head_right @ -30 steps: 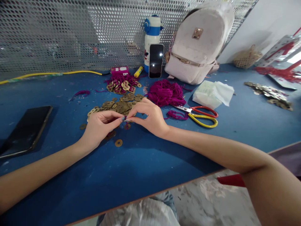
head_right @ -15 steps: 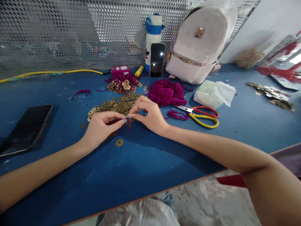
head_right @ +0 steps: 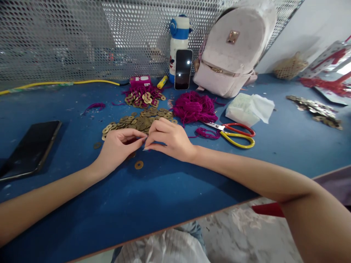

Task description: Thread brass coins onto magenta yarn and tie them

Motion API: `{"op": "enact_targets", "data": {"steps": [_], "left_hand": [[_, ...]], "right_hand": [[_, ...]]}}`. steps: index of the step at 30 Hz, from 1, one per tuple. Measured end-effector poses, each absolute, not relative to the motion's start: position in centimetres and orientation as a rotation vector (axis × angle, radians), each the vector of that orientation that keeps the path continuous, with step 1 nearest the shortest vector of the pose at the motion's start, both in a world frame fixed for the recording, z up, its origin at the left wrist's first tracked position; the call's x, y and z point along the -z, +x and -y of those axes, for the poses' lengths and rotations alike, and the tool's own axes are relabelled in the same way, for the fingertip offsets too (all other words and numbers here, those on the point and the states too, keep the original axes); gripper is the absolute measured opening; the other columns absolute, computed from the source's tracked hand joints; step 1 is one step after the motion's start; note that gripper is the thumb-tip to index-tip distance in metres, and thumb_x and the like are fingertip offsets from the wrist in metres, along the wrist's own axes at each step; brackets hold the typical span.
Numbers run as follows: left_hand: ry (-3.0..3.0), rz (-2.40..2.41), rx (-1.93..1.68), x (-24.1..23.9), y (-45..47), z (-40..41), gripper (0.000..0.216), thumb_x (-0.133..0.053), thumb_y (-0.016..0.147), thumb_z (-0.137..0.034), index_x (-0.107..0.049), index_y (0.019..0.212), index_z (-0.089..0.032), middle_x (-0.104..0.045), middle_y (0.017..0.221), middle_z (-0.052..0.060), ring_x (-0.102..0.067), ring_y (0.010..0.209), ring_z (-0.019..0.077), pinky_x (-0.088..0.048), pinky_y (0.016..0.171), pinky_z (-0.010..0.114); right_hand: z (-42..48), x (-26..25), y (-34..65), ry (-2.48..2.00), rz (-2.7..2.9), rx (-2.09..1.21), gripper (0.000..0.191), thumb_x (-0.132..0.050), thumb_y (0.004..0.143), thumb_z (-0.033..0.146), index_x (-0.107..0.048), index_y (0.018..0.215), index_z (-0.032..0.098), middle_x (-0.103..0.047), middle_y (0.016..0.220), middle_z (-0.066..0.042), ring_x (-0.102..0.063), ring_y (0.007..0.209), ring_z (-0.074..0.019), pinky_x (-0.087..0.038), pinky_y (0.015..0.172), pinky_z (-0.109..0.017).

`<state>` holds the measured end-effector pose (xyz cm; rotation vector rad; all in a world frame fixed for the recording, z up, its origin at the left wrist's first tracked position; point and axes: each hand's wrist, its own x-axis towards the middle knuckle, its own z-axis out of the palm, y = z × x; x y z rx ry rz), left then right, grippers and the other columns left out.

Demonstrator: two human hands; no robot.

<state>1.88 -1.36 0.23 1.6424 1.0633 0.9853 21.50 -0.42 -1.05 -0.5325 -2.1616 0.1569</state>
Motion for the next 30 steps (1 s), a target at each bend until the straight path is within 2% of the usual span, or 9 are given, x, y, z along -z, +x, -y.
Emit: {"op": "enact_targets", "data": {"steps": [5,10,18,25,30], "left_hand": [[1.752,-1.096,-0.965,0.0,1.9,1.6,0.009,-0.069,0.075,-0.021,-0.076,0.077,-0.015,-0.077,0.074,0.004,-0.069,0.064,0.0152,-0.053,0.061,0.022],[1.702,-1.069,-0.975,0.1,1.7,1.6,0.011,-0.071,0.077,-0.022,-0.077,0.082,-0.015,-0.078,0.076,0.004,-0.073,0.068,0.0163,-0.057,0.064,0.022],[1.641,-1.064,-0.970,-0.1,1.8,1.5,0.008,-0.072,0.076,-0.021,-0.076,0.080,-0.015,-0.078,0.075,0.004,-0.074,0.069,0.0166,-0.058,0.067,0.021],[1.625,-1.042,-0.972,-0.1,1.7,1.4,0.009,-0.072,0.077,-0.023,-0.074,0.081,-0.016,-0.078,0.076,0.004,-0.074,0.070,0.0182,-0.059,0.067,0.024],[1.591,-1.048,-1.004,-0.1,1.6,1.5,0.010,-0.073,0.077,-0.024,-0.073,0.082,-0.016,-0.077,0.080,0.005,-0.074,0.074,0.0201,-0.059,0.068,0.026]], "right_hand": [[0.1,1.1,21.5,-0.641,2.023,-0.346,0.016,-0.068,0.088,0.033,-0.069,0.079,0.021,-0.058,0.082,-0.002,-0.056,0.082,-0.0160,-0.048,0.072,-0.032],[-0.3,1.1,21.5,-0.738,1.906,-0.533,0.021,-0.070,0.086,0.037,-0.069,0.076,0.019,-0.058,0.080,-0.002,-0.054,0.074,-0.0129,-0.042,0.060,-0.027],[-0.4,1.1,21.4,-0.789,1.858,-0.573,0.026,-0.070,0.086,0.041,-0.068,0.074,0.019,-0.059,0.078,-0.001,-0.049,0.068,-0.0114,-0.036,0.055,-0.026],[-0.6,1.0,21.7,-0.748,1.838,-0.637,0.023,-0.069,0.087,0.039,-0.070,0.079,0.017,-0.058,0.081,-0.002,-0.049,0.068,-0.0103,-0.037,0.056,-0.025],[-1.2,1.1,22.0,-0.840,1.884,-0.798,0.018,-0.071,0.086,0.035,-0.072,0.085,0.017,-0.060,0.083,-0.002,-0.050,0.069,-0.0103,-0.037,0.055,-0.024]]}}
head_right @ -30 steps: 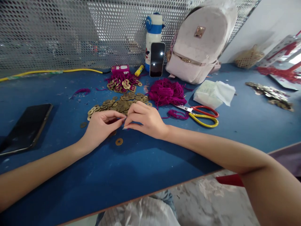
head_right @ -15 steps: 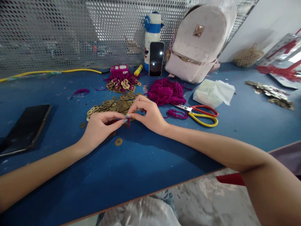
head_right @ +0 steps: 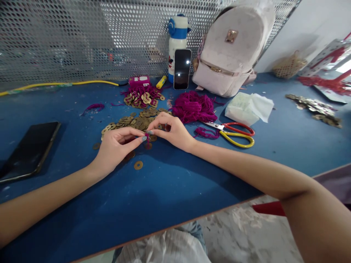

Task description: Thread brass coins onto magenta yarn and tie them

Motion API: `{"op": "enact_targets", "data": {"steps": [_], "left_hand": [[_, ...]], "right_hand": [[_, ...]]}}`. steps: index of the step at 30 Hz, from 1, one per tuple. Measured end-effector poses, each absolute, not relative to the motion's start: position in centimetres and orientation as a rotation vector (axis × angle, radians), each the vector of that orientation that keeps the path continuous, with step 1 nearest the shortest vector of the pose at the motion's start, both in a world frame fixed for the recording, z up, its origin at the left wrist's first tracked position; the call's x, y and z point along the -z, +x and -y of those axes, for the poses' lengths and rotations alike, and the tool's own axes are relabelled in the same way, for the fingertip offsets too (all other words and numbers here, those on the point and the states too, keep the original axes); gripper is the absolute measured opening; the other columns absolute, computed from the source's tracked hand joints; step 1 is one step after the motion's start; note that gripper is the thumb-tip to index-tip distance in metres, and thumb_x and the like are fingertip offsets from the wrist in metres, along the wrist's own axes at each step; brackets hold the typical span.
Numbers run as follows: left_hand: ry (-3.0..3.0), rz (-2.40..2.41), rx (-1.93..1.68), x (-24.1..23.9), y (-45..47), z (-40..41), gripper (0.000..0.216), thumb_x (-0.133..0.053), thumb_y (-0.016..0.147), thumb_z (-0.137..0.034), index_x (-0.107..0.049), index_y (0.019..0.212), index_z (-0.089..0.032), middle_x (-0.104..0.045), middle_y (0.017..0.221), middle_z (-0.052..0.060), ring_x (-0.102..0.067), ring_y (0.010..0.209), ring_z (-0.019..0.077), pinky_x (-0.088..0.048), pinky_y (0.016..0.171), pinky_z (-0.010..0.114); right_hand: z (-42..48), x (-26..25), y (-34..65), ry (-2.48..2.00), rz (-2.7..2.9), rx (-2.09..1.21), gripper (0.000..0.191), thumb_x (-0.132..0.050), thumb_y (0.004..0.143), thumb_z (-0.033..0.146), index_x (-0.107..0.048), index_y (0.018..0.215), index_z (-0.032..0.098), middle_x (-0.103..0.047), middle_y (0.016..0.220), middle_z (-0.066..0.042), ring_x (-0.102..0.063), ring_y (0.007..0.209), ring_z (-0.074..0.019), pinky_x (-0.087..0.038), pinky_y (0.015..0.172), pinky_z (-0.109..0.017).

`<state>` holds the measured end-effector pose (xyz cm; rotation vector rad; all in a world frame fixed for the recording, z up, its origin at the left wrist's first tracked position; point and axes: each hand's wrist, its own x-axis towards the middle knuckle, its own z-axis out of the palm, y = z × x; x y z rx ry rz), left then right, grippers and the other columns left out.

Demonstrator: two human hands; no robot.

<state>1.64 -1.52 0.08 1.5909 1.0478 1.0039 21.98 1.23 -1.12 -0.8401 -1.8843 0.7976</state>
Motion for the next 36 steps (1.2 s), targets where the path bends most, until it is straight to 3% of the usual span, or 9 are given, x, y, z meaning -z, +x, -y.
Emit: {"op": "enact_targets", "data": {"steps": [6,12,16,21,26,36], "left_hand": [[1.569,-1.070,-0.971,-0.24,1.65,1.60,0.011,-0.071,0.079,-0.026,-0.072,0.083,-0.016,-0.077,0.076,0.006,-0.074,0.069,0.0200,-0.055,0.055,0.023],[1.549,-1.028,-0.999,-0.32,1.56,1.59,0.008,-0.073,0.078,-0.023,-0.073,0.081,-0.016,-0.077,0.077,0.004,-0.074,0.069,0.0181,-0.058,0.066,0.024],[1.566,-1.036,-0.991,-0.39,1.56,1.56,0.006,-0.073,0.077,-0.023,-0.074,0.079,-0.017,-0.077,0.073,0.003,-0.072,0.066,0.0171,-0.057,0.060,0.023],[1.558,-1.060,-0.980,-0.59,1.74,1.58,0.004,-0.072,0.077,-0.022,-0.073,0.075,-0.018,-0.076,0.069,0.002,-0.071,0.063,0.0168,-0.055,0.055,0.022],[1.554,-1.068,-0.981,-0.62,1.75,1.58,0.004,-0.071,0.076,-0.022,-0.073,0.074,-0.019,-0.075,0.068,0.002,-0.071,0.062,0.0168,-0.053,0.050,0.022],[1.486,-1.091,-1.008,-0.31,1.61,1.28,0.010,-0.077,0.072,-0.026,-0.076,0.077,-0.018,-0.076,0.071,0.003,-0.056,0.043,0.0092,-0.036,0.035,0.018]], "right_hand": [[-1.39,1.19,22.02,-0.828,1.872,-0.884,0.025,-0.073,0.083,0.044,-0.074,0.083,0.019,-0.061,0.082,-0.003,-0.052,0.071,-0.0123,-0.039,0.058,-0.026],[-1.22,1.20,21.95,-0.756,1.855,-0.846,0.019,-0.076,0.080,0.038,-0.076,0.083,0.019,-0.061,0.081,-0.002,-0.054,0.073,-0.0124,-0.042,0.063,-0.028],[-1.05,1.11,21.82,-0.735,1.880,-0.807,0.020,-0.076,0.080,0.040,-0.076,0.082,0.020,-0.061,0.080,-0.002,-0.055,0.076,-0.0133,-0.044,0.067,-0.029],[-0.93,1.07,21.69,-0.745,1.885,-0.766,0.023,-0.076,0.079,0.042,-0.073,0.080,0.019,-0.058,0.081,-0.001,-0.049,0.069,-0.0114,-0.038,0.057,-0.026],[-0.84,0.95,21.70,-0.766,1.895,-0.777,0.025,-0.075,0.080,0.043,-0.072,0.078,0.019,-0.058,0.081,-0.001,-0.049,0.070,-0.0115,-0.038,0.057,-0.025],[-1.51,1.21,21.84,-0.699,1.896,-1.076,0.031,-0.070,0.085,0.046,-0.065,0.081,0.016,-0.052,0.084,-0.002,-0.047,0.073,-0.0117,-0.038,0.062,-0.026]]}}
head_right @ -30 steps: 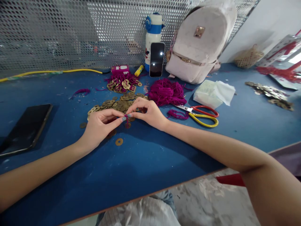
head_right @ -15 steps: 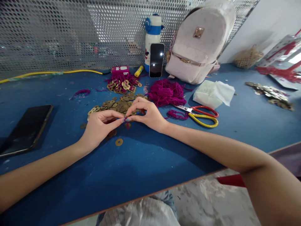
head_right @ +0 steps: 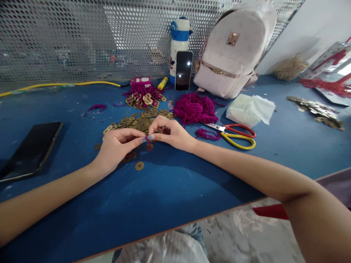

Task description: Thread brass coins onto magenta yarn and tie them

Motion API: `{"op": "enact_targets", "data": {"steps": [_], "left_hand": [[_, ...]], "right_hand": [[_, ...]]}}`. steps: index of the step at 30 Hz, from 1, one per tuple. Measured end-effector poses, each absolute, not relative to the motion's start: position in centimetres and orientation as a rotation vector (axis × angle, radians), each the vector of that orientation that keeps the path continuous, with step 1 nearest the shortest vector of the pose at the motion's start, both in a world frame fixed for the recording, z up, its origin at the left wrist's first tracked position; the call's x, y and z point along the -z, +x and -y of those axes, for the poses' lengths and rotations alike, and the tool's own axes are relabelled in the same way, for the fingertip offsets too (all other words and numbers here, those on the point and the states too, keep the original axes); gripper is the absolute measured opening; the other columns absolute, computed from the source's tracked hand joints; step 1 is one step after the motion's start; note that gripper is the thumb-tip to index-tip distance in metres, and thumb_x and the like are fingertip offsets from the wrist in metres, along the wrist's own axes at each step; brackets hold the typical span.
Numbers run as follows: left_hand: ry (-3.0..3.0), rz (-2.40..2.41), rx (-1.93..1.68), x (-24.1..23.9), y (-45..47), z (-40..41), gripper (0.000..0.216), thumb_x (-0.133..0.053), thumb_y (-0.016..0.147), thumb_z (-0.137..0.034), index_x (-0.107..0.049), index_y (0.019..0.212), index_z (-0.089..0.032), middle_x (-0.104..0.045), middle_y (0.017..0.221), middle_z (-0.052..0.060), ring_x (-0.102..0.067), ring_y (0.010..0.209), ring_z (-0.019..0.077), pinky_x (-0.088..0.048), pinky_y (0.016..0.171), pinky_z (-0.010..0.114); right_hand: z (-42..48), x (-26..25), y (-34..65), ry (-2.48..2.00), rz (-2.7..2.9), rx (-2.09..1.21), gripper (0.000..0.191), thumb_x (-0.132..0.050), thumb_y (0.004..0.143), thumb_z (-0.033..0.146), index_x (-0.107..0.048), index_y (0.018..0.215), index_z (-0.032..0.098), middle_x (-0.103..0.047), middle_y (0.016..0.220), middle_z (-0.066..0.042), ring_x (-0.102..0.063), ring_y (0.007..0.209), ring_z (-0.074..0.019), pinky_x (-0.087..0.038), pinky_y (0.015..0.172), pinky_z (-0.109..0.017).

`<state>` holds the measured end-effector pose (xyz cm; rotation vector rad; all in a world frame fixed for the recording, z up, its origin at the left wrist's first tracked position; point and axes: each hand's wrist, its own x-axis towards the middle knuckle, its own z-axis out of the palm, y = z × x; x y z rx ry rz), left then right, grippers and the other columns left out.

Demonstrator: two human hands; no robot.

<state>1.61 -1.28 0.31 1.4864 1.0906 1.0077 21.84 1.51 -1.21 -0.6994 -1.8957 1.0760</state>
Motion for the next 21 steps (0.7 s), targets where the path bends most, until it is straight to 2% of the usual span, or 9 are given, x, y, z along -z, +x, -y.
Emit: {"op": "enact_targets", "data": {"steps": [6,12,17,21], "left_hand": [[1.380,-1.124,-0.976,-0.10,1.47,1.32,0.014,-0.075,0.074,-0.030,-0.076,0.082,-0.018,-0.072,0.063,0.001,-0.041,0.030,0.0053,-0.030,0.029,0.019],[1.337,-1.169,-1.023,-0.10,1.52,1.38,0.015,-0.077,0.071,-0.029,-0.077,0.082,-0.019,-0.071,0.060,0.001,-0.045,0.033,0.0070,-0.033,0.030,0.019],[1.319,-1.190,-1.063,-0.07,1.54,1.30,0.014,-0.078,0.069,-0.027,-0.078,0.080,-0.019,-0.071,0.062,0.000,-0.047,0.035,0.0070,-0.037,0.030,0.019],[1.288,-1.210,-1.030,-0.18,1.50,1.37,0.015,-0.079,0.069,-0.030,-0.078,0.080,-0.020,-0.067,0.057,-0.001,-0.045,0.033,0.0071,-0.038,0.030,0.020]], "right_hand": [[-1.29,0.99,21.90,-0.747,1.863,-1.136,0.034,-0.062,0.090,0.049,-0.059,0.086,0.016,-0.049,0.086,-0.002,-0.047,0.078,-0.0131,-0.040,0.066,-0.026],[-1.13,0.97,21.80,-0.792,1.895,-0.976,0.037,-0.055,0.093,0.053,-0.060,0.086,0.017,-0.051,0.087,-0.003,-0.048,0.081,-0.0139,-0.041,0.070,-0.028],[-0.96,1.17,21.69,-0.778,2.026,-0.881,0.021,-0.072,0.085,0.038,-0.070,0.084,0.017,-0.057,0.084,-0.003,-0.051,0.074,-0.0126,-0.040,0.061,-0.026],[-1.17,1.29,21.78,-0.701,2.054,-0.982,0.010,-0.073,0.084,0.028,-0.073,0.082,0.018,-0.061,0.081,-0.002,-0.058,0.077,-0.0139,-0.046,0.068,-0.028]]}}
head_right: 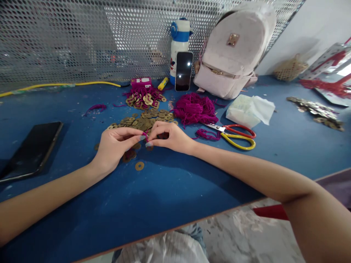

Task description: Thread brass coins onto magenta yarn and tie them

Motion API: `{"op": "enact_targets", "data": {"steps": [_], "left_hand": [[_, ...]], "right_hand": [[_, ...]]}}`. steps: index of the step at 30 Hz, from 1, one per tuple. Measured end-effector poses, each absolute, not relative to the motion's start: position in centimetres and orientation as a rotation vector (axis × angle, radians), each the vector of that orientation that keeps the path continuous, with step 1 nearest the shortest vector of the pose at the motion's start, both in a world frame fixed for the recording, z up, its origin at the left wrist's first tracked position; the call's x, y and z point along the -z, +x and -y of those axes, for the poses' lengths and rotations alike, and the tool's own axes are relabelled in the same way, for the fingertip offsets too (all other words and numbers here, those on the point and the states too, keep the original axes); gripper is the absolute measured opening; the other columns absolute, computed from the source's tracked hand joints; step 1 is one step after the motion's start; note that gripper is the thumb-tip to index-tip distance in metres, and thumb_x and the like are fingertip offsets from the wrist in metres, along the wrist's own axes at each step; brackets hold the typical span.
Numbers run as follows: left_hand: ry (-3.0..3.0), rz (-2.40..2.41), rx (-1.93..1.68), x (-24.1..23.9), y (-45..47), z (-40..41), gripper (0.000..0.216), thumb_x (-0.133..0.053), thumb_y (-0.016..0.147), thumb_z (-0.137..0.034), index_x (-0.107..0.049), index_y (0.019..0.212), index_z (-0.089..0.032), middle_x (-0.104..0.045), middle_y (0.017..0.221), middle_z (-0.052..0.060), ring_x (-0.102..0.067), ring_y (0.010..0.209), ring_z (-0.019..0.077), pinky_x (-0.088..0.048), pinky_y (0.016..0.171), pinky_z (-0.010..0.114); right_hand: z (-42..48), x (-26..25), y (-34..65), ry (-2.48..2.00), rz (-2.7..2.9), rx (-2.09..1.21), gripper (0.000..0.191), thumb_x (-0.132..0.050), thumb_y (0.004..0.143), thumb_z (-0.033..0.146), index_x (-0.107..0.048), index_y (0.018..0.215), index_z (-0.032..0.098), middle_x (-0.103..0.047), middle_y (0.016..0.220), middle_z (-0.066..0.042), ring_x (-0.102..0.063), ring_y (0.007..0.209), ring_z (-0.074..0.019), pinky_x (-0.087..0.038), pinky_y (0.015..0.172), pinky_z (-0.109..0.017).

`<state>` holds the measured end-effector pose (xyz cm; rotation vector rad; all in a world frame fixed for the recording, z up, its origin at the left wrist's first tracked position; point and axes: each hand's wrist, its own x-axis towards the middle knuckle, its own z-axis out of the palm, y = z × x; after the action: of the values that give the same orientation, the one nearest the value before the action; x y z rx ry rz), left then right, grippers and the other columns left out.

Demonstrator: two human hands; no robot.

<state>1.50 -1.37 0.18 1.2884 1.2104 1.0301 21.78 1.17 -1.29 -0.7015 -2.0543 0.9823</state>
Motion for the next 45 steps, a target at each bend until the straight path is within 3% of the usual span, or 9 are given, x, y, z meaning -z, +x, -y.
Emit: {"op": "enact_targets", "data": {"steps": [7,14,21,23,27,34,45], "left_hand": [[1.433,-1.135,-1.058,-0.2,1.2,1.4,0.016,-0.081,0.070,-0.032,-0.080,0.079,-0.019,-0.068,0.059,0.000,-0.053,0.043,0.0101,-0.038,0.037,0.022],[1.332,-1.032,-1.055,-0.1,1.3,1.4,0.017,-0.083,0.067,-0.030,-0.079,0.077,-0.017,-0.060,0.052,-0.002,-0.041,0.035,0.0051,-0.030,0.030,0.019],[1.321,-0.970,-1.021,-0.4,1.5,1.5,0.012,-0.080,0.070,-0.024,-0.076,0.078,-0.016,-0.072,0.066,0.000,-0.046,0.037,0.0051,-0.034,0.031,0.017],[1.374,-0.968,-1.030,-0.4,1.5,1.4,0.009,-0.078,0.072,-0.021,-0.075,0.078,-0.016,-0.073,0.068,0.001,-0.052,0.041,0.0065,-0.039,0.036,0.017],[1.483,-0.957,-1.041,-0.3,1.7,1.3,0.007,-0.077,0.070,-0.016,-0.074,0.076,-0.015,-0.075,0.073,0.001,-0.068,0.065,0.0124,-0.055,0.062,0.020],[1.559,-0.965,-0.994,0.1,1.8,1.3,0.010,-0.077,0.071,-0.016,-0.072,0.080,-0.016,-0.075,0.079,0.001,-0.070,0.075,0.0138,-0.057,0.074,0.023],[1.686,-0.981,-0.930,0.1,1.8,1.3,0.022,-0.073,0.073,-0.010,-0.060,0.091,-0.017,-0.056,0.070,-0.005,-0.057,0.066,0.0091,-0.050,0.066,0.020]], "right_hand": [[-0.8,1.0,21.5,-0.631,2.250,-0.956,0.007,-0.072,0.084,0.022,-0.071,0.081,0.015,-0.063,0.085,-0.004,-0.061,0.083,-0.0148,-0.049,0.078,-0.030],[-0.8,1.3,21.4,-0.673,2.319,-0.818,0.007,-0.068,0.087,0.020,-0.066,0.082,0.015,-0.060,0.085,-0.004,-0.059,0.079,-0.0147,-0.046,0.071,-0.027],[-0.4,1.0,21.3,-0.649,2.321,-0.728,0.014,-0.065,0.090,0.026,-0.060,0.080,0.016,-0.057,0.080,-0.002,-0.053,0.074,-0.0137,-0.040,0.067,-0.025],[-0.2,0.8,21.4,-0.652,2.272,-0.732,0.024,-0.065,0.090,0.034,-0.057,0.077,0.016,-0.054,0.076,0.000,-0.050,0.072,-0.0129,-0.039,0.066,-0.026],[0.0,0.6,21.6,-0.680,2.155,-0.708,0.032,-0.056,0.095,0.039,-0.053,0.073,0.016,-0.048,0.073,0.001,-0.043,0.064,-0.0106,-0.035,0.060,-0.024],[-0.2,0.8,21.6,-0.640,2.134,-0.658,0.028,-0.050,0.098,0.031,-0.057,0.076,0.016,-0.049,0.071,0.000,-0.044,0.066,-0.0118,-0.035,0.061,-0.026],[-0.2,0.6,21.8,-0.664,2.020,-0.817,0.035,-0.053,0.097,0.039,-0.063,0.073,0.015,-0.053,0.073,-0.002,-0.049,0.069,-0.0124,-0.038,0.064,-0.027]]}}
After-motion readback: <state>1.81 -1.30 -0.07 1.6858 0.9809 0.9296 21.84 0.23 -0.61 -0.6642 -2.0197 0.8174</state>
